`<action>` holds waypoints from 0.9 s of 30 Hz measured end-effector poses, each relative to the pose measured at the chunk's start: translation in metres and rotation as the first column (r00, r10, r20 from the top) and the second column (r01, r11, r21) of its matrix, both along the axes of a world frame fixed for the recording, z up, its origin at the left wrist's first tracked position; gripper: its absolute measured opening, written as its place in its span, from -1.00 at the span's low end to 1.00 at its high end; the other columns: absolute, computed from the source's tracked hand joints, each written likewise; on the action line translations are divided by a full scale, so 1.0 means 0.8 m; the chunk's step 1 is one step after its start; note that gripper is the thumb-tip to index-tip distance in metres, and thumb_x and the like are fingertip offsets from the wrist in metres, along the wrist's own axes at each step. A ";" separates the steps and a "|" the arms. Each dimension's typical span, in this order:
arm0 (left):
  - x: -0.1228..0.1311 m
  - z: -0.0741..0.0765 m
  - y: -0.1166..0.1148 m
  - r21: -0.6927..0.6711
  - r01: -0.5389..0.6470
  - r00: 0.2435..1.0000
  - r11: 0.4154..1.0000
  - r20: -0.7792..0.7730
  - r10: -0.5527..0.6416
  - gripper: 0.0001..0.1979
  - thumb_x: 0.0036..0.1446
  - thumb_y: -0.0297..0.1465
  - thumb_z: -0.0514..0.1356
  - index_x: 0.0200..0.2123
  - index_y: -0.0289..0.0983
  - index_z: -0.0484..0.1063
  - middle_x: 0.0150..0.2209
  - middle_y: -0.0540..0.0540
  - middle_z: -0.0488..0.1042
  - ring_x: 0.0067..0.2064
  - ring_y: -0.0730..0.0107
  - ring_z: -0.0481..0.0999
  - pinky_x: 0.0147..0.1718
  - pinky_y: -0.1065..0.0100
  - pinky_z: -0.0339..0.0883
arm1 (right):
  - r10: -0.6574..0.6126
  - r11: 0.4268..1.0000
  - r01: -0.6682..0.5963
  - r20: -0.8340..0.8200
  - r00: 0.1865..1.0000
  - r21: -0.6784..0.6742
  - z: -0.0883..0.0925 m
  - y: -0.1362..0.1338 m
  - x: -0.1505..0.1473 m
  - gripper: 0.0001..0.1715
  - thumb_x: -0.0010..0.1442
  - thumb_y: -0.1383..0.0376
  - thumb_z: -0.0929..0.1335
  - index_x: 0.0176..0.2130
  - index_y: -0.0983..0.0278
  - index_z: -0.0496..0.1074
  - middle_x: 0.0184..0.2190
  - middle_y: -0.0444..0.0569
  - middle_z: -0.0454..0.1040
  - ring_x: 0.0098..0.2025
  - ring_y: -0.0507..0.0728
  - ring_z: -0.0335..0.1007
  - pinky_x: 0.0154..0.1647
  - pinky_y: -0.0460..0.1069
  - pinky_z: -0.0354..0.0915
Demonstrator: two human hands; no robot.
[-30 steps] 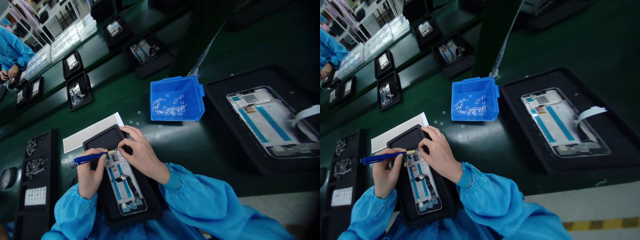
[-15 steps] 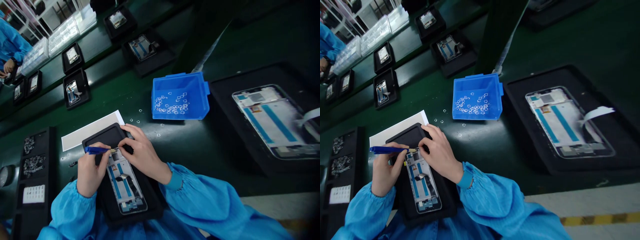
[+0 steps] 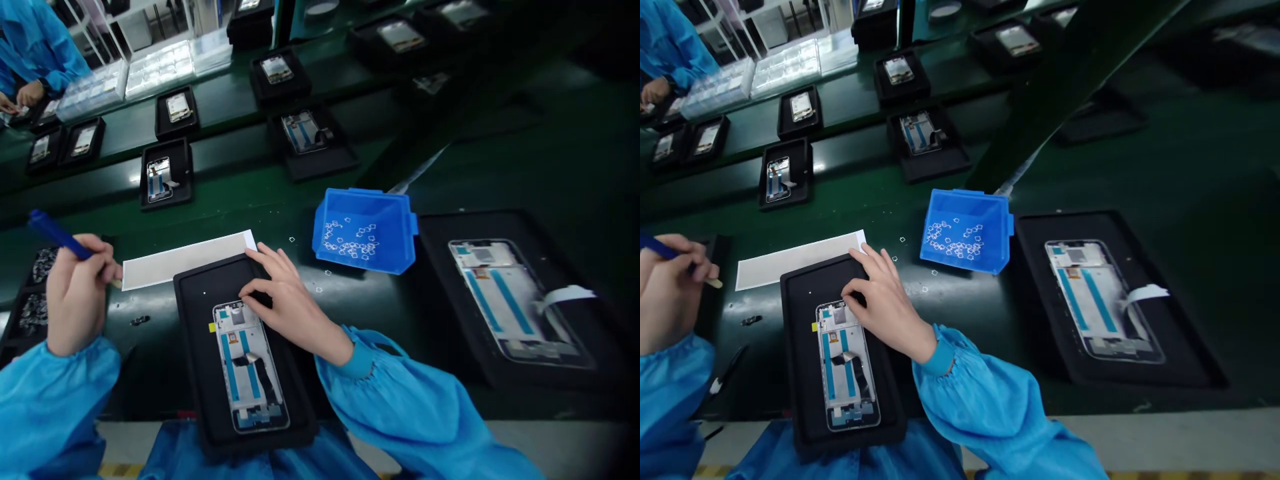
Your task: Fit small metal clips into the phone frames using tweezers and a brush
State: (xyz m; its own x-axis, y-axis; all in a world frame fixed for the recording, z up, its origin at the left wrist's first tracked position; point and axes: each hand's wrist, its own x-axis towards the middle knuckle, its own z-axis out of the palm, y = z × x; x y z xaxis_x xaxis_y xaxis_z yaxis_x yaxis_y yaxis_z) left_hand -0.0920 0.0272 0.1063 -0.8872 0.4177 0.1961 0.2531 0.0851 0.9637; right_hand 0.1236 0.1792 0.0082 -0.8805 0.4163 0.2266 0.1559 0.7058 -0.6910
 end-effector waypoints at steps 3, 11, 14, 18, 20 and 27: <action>-0.046 -0.004 0.010 -0.273 0.018 1.000 0.962 0.007 -0.017 -0.82 -0.05 -0.52 0.18 -0.30 -0.24 0.39 -0.60 0.13 0.20 -0.62 0.57 0.16 -0.66 0.49 0.08 | 0.060 0.998 -0.061 0.085 0.995 0.001 0.010 0.005 -0.009 -0.84 0.19 0.42 0.41 -0.39 0.21 0.59 0.30 0.06 0.23 0.42 0.38 -0.09 0.39 0.45 -0.16; -0.160 -0.042 0.064 -0.780 -0.083 0.969 0.621 -0.208 -0.131 -0.81 0.17 -0.38 0.15 -0.21 -0.37 0.46 -0.32 0.01 0.48 -0.30 0.40 0.45 -0.08 0.26 0.40 | 0.092 0.996 -0.089 0.199 0.976 -0.020 0.020 0.009 -0.015 -0.83 0.21 0.41 0.40 -0.37 0.20 0.58 0.33 0.03 0.19 0.43 0.36 -0.10 0.38 0.46 -0.16; -0.202 -0.056 0.085 -0.810 -0.148 0.969 0.568 -0.234 -0.082 -0.83 0.13 -0.36 0.21 -0.41 -0.36 0.38 -0.30 -0.05 0.50 -0.06 0.24 0.50 0.13 0.11 0.28 | 0.096 0.995 -0.087 0.226 0.969 -0.051 0.018 0.009 -0.013 -0.85 0.23 0.39 0.39 -0.35 0.20 0.56 0.35 0.01 0.15 0.43 0.35 -0.12 0.39 0.45 -0.15; -0.248 -0.076 0.107 -0.847 -0.177 0.974 0.501 -0.226 -0.037 -0.69 0.16 -0.26 0.24 -0.51 -0.33 0.31 -0.25 -0.16 0.54 0.04 0.16 0.49 0.14 0.12 0.27 | 0.063 0.997 -0.054 0.187 0.980 -0.057 0.018 0.007 -0.010 -0.89 0.27 0.34 0.37 -0.26 0.19 0.54 0.35 0.01 0.15 0.43 0.34 -0.11 0.39 0.46 -0.14; -0.264 -0.086 0.118 -0.868 -0.152 0.981 0.472 -0.191 -0.035 -0.65 0.16 -0.20 0.26 -0.48 -0.37 0.37 -0.24 -0.18 0.55 0.02 0.18 0.52 0.09 0.15 0.32 | 0.009 0.999 -0.002 0.126 0.992 -0.054 0.018 0.006 -0.007 -0.87 0.29 0.30 0.36 -0.17 0.16 0.53 0.33 0.03 0.19 0.42 0.34 -0.06 0.37 0.45 -0.07; -0.284 -0.107 0.138 -0.906 -0.112 0.990 0.409 -0.137 -0.032 -0.65 0.26 -0.19 0.20 -0.02 -0.32 0.44 0.01 -0.19 0.49 0.02 0.19 0.51 0.01 0.04 0.41 | -0.182 0.980 0.179 -0.036 0.983 -0.089 0.014 0.002 0.003 -0.82 0.31 0.20 0.34 -0.11 0.10 0.52 0.20 0.01 0.37 0.32 0.35 0.17 0.24 0.38 0.25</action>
State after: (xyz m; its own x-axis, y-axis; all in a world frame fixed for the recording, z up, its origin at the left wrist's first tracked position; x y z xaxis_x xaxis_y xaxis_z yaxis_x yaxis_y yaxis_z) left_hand -0.3194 0.1372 0.0210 -0.9086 0.3778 -0.1784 0.3226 0.9057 0.2749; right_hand 0.1257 0.1807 0.0195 -0.7790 0.5869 0.2205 0.2435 0.6073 -0.7562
